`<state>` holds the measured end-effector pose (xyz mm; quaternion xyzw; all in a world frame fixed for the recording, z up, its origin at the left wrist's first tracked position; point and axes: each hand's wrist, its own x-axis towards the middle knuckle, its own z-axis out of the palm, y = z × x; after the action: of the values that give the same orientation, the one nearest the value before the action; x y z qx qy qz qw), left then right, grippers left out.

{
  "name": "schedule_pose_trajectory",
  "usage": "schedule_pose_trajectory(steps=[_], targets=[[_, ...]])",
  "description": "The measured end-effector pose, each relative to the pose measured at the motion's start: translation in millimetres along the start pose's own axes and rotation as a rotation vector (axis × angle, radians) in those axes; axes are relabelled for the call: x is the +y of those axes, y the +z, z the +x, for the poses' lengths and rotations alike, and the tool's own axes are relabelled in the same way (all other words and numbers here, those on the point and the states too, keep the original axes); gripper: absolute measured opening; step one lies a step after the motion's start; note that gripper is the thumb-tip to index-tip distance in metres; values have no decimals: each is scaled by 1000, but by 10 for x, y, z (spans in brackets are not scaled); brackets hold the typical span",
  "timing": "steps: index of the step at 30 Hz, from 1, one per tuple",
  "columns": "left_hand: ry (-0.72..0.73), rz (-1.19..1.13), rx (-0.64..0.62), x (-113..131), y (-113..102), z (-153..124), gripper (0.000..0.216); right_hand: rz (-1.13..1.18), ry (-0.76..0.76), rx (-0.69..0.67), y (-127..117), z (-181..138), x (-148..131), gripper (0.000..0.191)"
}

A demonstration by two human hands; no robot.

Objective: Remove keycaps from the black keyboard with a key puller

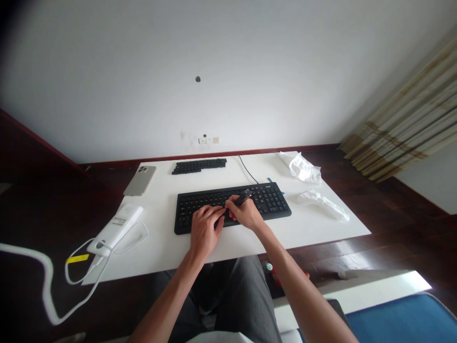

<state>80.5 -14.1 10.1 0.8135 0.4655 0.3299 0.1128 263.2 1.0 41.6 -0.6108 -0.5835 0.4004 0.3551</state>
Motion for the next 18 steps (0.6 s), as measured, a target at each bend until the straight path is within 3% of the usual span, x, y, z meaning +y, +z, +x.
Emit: schedule_pose_trajectory(steps=[5, 10, 18], targets=[[-11, -21, -22, -23, -3, 21, 25, -229, -199, 24, 32, 21, -98, 45], [-2, 25, -61, -34, -52, 91, 27, -81, -125, 89, 96, 62, -64, 52], [127, 12, -98, -117, -97, 28, 32, -76, -116, 104, 137, 126, -49, 51]])
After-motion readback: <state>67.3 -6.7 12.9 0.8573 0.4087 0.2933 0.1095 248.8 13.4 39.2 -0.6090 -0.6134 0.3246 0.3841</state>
